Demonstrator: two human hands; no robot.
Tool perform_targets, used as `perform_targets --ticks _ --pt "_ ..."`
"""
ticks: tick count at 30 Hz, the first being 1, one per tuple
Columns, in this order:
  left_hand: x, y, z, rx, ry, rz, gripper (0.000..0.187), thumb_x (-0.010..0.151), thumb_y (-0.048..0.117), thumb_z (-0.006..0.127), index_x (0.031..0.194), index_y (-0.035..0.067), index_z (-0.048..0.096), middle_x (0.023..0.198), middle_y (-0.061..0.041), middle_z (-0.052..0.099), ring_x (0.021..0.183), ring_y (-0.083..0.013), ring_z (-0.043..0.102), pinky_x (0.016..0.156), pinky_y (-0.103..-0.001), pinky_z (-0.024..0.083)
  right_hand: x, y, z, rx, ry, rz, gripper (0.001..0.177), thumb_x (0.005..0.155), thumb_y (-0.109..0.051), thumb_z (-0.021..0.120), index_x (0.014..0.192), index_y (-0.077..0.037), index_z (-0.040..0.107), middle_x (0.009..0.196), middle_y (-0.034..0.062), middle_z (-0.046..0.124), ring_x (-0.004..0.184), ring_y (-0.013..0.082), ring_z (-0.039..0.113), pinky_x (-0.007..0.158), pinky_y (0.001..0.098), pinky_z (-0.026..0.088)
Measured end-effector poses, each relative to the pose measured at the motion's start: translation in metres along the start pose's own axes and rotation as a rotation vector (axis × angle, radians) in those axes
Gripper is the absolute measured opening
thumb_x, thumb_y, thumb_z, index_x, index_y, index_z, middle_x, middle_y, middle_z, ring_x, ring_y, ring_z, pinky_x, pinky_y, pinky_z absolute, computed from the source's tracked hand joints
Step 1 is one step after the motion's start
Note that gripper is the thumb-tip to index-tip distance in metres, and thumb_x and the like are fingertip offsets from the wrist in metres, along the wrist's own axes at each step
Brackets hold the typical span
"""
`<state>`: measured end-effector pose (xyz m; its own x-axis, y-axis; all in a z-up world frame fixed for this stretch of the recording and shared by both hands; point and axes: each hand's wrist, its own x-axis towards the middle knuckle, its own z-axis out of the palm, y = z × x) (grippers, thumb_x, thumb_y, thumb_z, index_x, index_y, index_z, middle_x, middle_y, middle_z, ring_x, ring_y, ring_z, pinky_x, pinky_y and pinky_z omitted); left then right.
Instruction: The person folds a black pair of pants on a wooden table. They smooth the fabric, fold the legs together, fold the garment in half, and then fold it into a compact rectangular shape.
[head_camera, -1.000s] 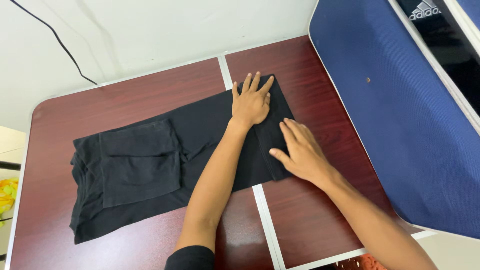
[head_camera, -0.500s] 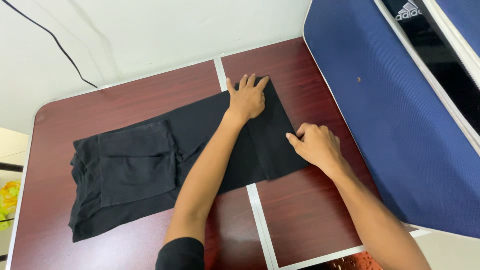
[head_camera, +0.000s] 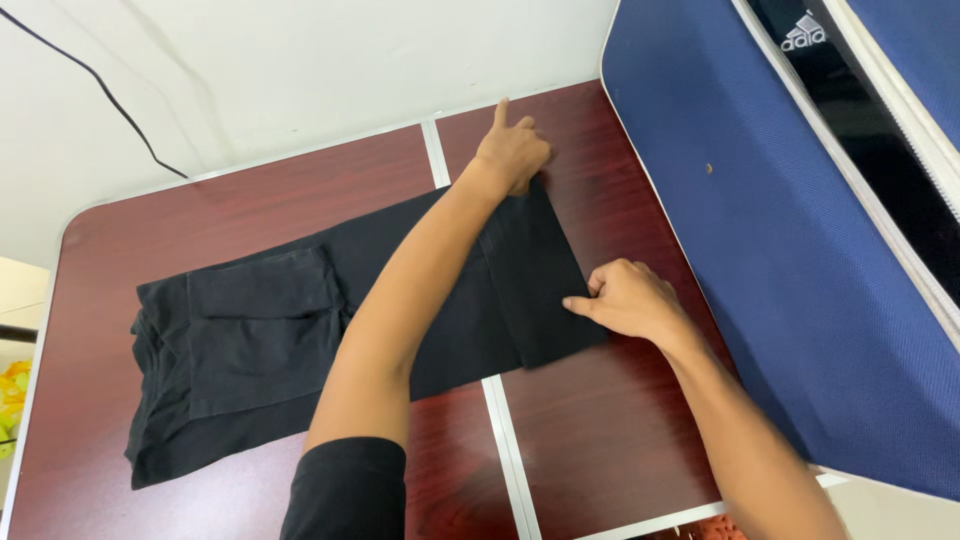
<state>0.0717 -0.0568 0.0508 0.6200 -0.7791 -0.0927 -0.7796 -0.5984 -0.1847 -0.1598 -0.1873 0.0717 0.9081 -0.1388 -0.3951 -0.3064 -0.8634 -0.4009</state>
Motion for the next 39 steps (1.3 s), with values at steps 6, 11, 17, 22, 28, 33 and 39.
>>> perform_targets --ticks 6,11,17,22,28,33,39 --pt "0.01 -0.011 -0.006 0.115 -0.029 0.016 0.027 0.078 0.013 0.078 0.103 0.021 0.078 0.118 0.0 0.069 0.127 -0.0233 0.053 0.119 -0.065 0.02 0.007 0.012 0.003 0.111 -0.066 -0.014 0.035 0.078 -0.034 0.085 0.082 -0.001 0.076 0.068 0.0152 0.071 0.067 0.0259 0.069 0.063 0.042 0.052" --pt "0.013 -0.015 -0.013 -0.051 0.23 0.015 0.027 0.079 0.007 0.073 0.098 0.025 0.078 0.117 -0.002 0.066 0.124 -0.0234 0.054 0.112 -0.062 0.028 -0.002 0.022 -0.014 0.123 0.097 0.011 0.03 0.08 -0.03 0.082 0.085 -0.001 0.076 0.071 0.0145 0.073 0.068 0.0262 0.072 0.067 0.0416 0.057" --pt "0.01 -0.017 -0.032 -0.263 0.499 0.052 0.023 0.079 0.003 0.07 0.097 0.018 0.069 0.103 -0.003 0.063 0.113 -0.0246 0.057 0.102 -0.057 0.036 -0.037 0.013 -0.046 0.059 0.329 0.141 0.024 0.086 -0.026 0.077 0.09 -0.003 0.073 0.068 0.0152 0.072 0.066 0.0307 0.072 0.068 0.0456 0.057" --pt "-0.02 -0.03 -0.034 -0.301 0.522 0.08 0.024 0.079 0.003 0.072 0.1 0.016 0.068 0.106 -0.006 0.061 0.112 -0.0282 0.056 0.095 -0.054 0.04 -0.057 -0.009 -0.043 0.032 0.427 0.057 0.02 0.087 -0.025 0.073 0.089 -0.006 0.071 0.063 0.0125 0.07 0.061 0.0299 0.071 0.065 0.0468 0.056" --pt "-0.083 -0.06 -0.028 -0.319 0.383 0.04 0.024 0.075 0.006 0.075 0.096 0.014 0.067 0.107 -0.007 0.06 0.112 -0.0286 0.055 0.093 -0.049 0.042 -0.068 -0.029 -0.001 0.041 0.683 -0.494 0.016 0.083 -0.019 0.074 0.084 -0.005 0.067 0.074 0.0084 0.073 0.064 0.0229 0.071 0.053 0.0375 0.053" --pt "-0.126 -0.074 0.008 -0.258 0.316 -0.007 0.029 0.075 0.001 0.069 0.099 0.016 0.068 0.108 -0.007 0.06 0.112 -0.0289 0.056 0.09 -0.046 0.045 -0.059 -0.043 0.046 -0.013 0.591 -0.684 0.02 0.082 -0.026 0.08 0.086 -0.008 0.07 0.077 0.0051 0.07 0.064 0.0205 0.068 0.052 0.0347 0.053" --pt "-0.16 -0.041 0.021 -0.233 0.441 -0.104 0.029 0.079 0.002 0.068 0.105 0.014 0.069 0.107 -0.006 0.062 0.107 -0.0292 0.058 0.084 -0.048 0.045 -0.044 -0.042 0.048 -0.151 0.235 -0.876 0.05 0.068 -0.039 0.091 0.102 -0.008 0.072 0.1 0.0065 0.069 0.097 0.0257 0.063 0.084 0.0428 0.05"
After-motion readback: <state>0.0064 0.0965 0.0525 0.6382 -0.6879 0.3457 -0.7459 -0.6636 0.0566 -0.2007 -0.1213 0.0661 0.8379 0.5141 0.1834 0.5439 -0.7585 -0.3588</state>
